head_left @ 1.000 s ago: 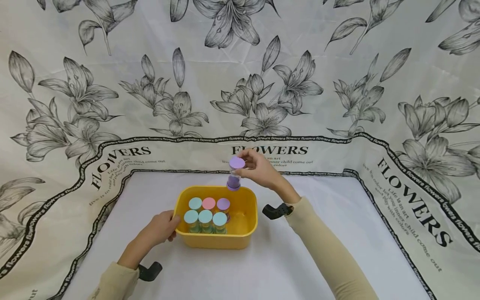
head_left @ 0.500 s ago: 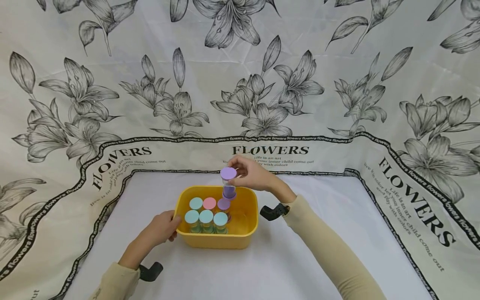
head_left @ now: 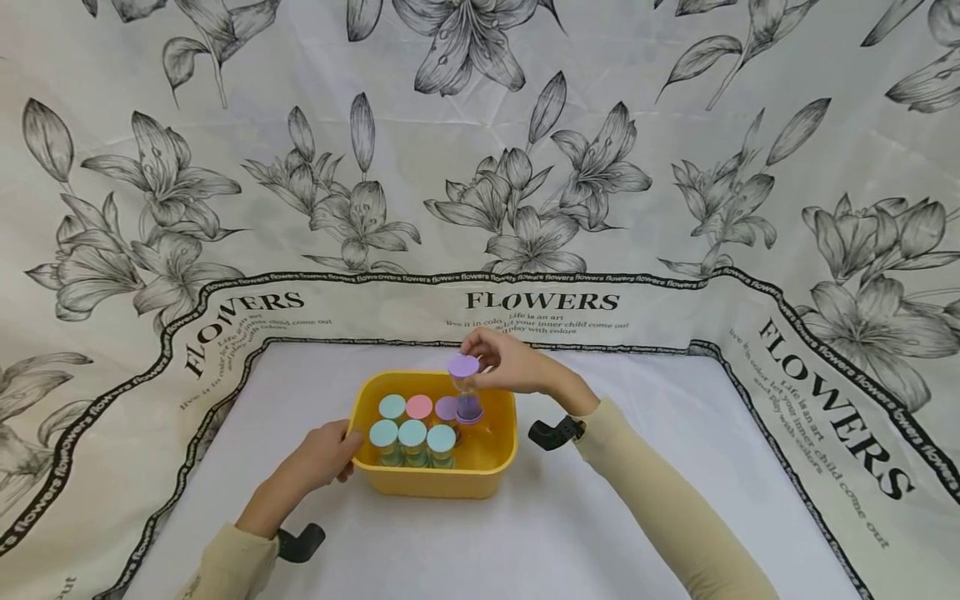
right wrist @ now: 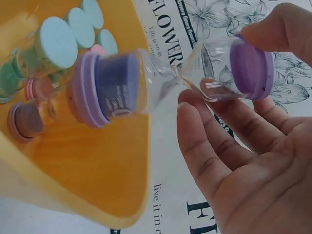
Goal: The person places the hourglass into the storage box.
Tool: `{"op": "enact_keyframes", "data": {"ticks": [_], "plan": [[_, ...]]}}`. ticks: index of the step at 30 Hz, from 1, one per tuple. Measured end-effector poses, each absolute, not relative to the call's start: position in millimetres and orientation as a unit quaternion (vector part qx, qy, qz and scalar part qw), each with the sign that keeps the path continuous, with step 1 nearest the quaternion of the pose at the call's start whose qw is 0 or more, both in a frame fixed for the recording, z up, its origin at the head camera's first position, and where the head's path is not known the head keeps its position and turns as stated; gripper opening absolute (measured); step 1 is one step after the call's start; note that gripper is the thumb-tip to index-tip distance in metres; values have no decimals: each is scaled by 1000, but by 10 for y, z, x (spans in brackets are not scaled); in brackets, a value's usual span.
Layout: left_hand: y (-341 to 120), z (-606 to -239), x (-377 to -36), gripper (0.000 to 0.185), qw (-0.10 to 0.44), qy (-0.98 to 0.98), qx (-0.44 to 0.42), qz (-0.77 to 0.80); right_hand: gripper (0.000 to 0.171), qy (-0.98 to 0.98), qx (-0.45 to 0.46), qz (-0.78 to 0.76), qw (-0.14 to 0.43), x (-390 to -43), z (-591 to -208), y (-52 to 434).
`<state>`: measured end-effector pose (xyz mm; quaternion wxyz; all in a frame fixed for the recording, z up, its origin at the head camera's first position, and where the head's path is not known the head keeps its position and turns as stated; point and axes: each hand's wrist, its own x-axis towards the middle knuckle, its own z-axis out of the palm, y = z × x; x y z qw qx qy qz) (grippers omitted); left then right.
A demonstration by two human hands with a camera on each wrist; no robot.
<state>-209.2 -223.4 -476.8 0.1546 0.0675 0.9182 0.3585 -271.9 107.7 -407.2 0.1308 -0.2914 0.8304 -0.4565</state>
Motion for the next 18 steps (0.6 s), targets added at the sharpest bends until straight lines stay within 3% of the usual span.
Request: {"op": "enact_keyframes", "data": {"ticks": [18], "plan": [[-2254,-4814,-2113,29,157,920,70,352,38,881,-291,-336,163,-2692,-4209,1097]]}}
